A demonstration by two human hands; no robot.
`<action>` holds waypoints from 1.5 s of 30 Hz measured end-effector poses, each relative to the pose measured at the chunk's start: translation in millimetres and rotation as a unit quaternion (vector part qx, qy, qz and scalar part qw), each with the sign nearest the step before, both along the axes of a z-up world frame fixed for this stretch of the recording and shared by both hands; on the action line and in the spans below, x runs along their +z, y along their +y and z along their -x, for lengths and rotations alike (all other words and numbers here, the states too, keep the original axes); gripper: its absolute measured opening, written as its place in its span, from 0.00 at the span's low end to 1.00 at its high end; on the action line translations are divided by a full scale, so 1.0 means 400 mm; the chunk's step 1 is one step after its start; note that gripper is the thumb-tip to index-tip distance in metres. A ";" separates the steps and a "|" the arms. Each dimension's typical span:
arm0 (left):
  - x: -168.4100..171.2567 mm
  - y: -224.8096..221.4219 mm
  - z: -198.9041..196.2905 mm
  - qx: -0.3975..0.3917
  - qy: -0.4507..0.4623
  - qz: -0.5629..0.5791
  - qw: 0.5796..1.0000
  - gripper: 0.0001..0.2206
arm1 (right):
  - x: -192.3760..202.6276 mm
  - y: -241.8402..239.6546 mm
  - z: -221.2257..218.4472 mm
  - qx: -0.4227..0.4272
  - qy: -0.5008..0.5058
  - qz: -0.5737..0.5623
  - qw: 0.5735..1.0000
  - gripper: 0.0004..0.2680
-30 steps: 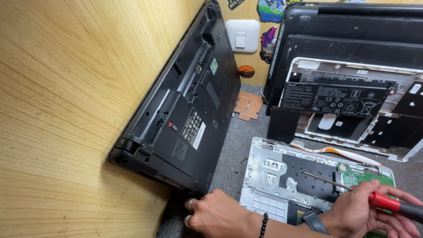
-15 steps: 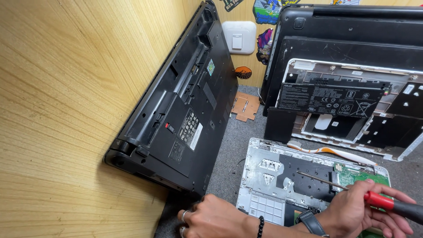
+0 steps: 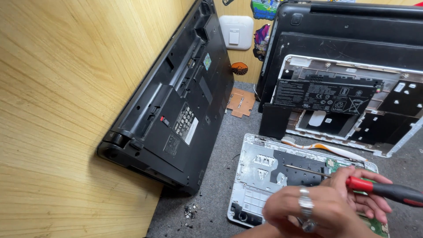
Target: Removing or installing a motherboard and screws inside a laptop chassis using a screwdriver.
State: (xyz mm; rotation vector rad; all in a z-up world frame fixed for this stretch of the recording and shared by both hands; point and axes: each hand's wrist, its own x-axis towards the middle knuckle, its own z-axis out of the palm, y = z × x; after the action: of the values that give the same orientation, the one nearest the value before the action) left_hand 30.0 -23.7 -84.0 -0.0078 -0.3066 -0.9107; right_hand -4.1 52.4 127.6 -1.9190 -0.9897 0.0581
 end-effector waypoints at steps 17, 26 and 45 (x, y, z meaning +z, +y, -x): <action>0.192 0.096 -0.023 0.087 -0.035 -0.259 0.961 0.27 | -0.389 -0.516 0.289 -0.370 0.024 0.087 0.925 0.03; 0.194 0.093 -0.024 0.093 -0.031 -0.260 0.961 0.26 | -0.376 -0.460 0.266 -0.391 0.014 0.098 0.915 0.04; 0.193 0.097 -0.017 0.093 -0.049 -0.259 0.960 0.27 | -0.338 -0.409 0.269 -0.414 -0.032 0.144 0.898 0.00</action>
State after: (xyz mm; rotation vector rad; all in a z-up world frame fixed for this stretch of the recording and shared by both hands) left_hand 36.9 15.2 -6.8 0.5432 -0.1502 -0.7824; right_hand -111.8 -111.1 -7.4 -2.4857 -0.1333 -0.3710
